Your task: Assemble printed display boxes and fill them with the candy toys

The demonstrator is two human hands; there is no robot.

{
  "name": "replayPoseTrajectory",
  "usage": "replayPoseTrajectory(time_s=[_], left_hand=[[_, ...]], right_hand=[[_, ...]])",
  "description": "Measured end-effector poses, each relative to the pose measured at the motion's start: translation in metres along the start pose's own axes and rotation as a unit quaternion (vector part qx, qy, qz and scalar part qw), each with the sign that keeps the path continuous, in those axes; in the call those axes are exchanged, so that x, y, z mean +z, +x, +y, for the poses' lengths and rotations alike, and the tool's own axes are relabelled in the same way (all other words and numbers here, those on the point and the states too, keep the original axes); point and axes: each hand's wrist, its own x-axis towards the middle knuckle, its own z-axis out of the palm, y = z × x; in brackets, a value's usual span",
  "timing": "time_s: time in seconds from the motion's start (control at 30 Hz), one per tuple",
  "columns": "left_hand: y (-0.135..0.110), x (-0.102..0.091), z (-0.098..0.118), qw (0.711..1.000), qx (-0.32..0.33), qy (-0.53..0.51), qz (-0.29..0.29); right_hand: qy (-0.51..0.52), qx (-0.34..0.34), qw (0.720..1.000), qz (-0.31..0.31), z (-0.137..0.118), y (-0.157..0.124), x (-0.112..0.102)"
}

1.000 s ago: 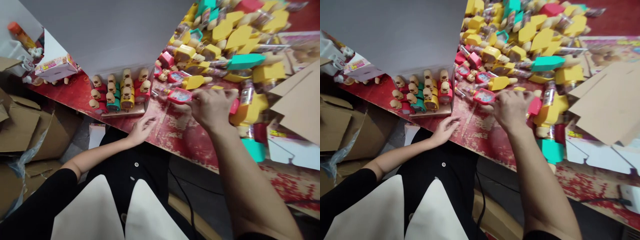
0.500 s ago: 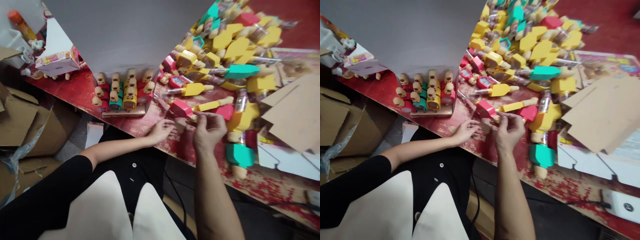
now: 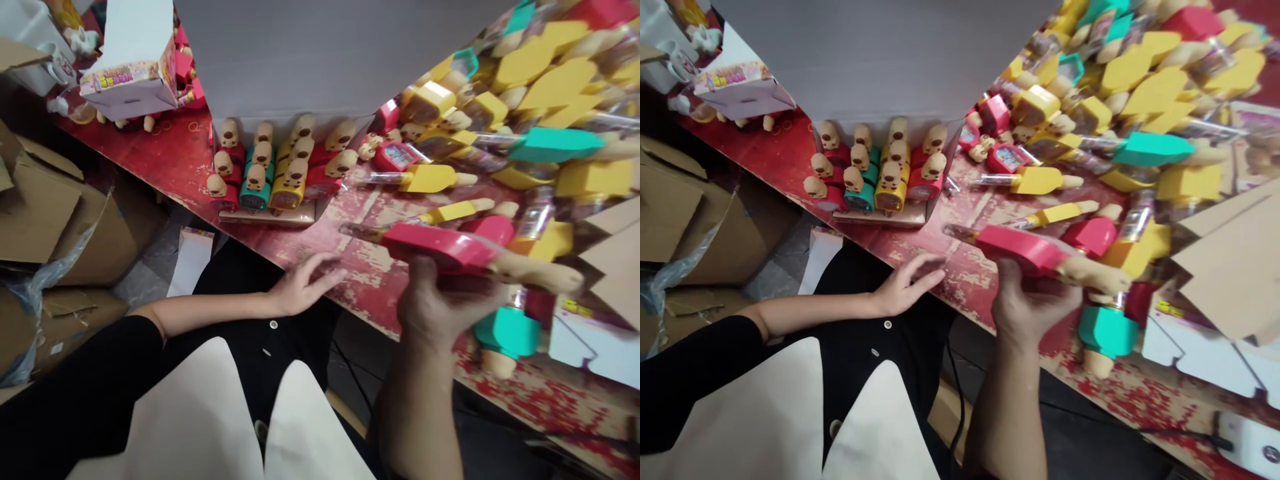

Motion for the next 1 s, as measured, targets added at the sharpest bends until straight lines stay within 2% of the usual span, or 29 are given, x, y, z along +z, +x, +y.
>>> replayPoseTrajectory(time_s=[0.03,0.07,0.1,0.17,0.2,0.27,0.33,0.4,0.53,0.6,0.73,0.8,0.87,0.93,1.0], left_hand=[[-0.004,-0.016,-0.002,0.987,0.073,0.144,0.026],[-0.005,-0.031,-0.005,0.951,0.128,0.278,0.043],[-0.003,-0.045,-0.007,0.906,0.164,0.386,0.053],[0.005,-0.066,-0.012,0.834,0.193,0.514,0.055],[0.010,-0.072,-0.014,0.811,0.201,0.548,0.047],[0.016,-0.078,-0.018,0.784,0.213,0.582,0.032],[0.018,-0.078,-0.021,0.773,0.213,0.597,0.029],[0.017,-0.078,-0.022,0.767,0.209,0.606,0.029],[0.015,-0.080,-0.024,0.750,0.226,0.621,0.027],[0.016,-0.081,-0.025,0.743,0.244,0.623,0.028],[0.018,-0.086,-0.029,0.738,0.260,0.622,0.028],[0.018,-0.088,-0.031,0.740,0.264,0.618,0.020],[0.019,-0.090,-0.032,0.744,0.273,0.610,0.016],[0.021,-0.091,-0.034,0.748,0.285,0.599,0.022],[0.022,-0.089,-0.036,0.751,0.295,0.591,0.026]], right_hand=[[0.019,-0.003,1.000,-0.018,0.000,0.003,0.010],[0.031,0.006,0.998,-0.049,0.000,0.006,0.019],[0.036,0.020,0.995,-0.086,0.000,0.009,0.028],[0.024,0.036,0.986,-0.160,-0.001,0.018,0.041],[0.008,0.032,0.979,-0.201,-0.001,0.023,0.044],[-0.029,-0.012,0.957,-0.289,0.000,0.037,0.047],[-0.065,-0.081,0.924,-0.369,0.001,0.051,0.046],[-0.091,-0.154,0.896,-0.406,0.001,0.061,0.047],[-0.089,-0.298,0.877,-0.366,-0.002,0.063,0.057],[-0.066,-0.333,0.862,-0.377,-0.005,0.058,0.065],[-0.018,-0.307,0.854,-0.420,-0.001,0.046,0.071],[-0.042,-0.299,0.852,-0.427,0.006,0.040,0.069],[-0.100,-0.328,0.858,-0.382,0.011,0.033,0.069],[-0.147,-0.360,0.878,-0.280,0.013,0.025,0.073],[-0.165,-0.355,0.900,-0.193,0.014,0.017,0.079]])
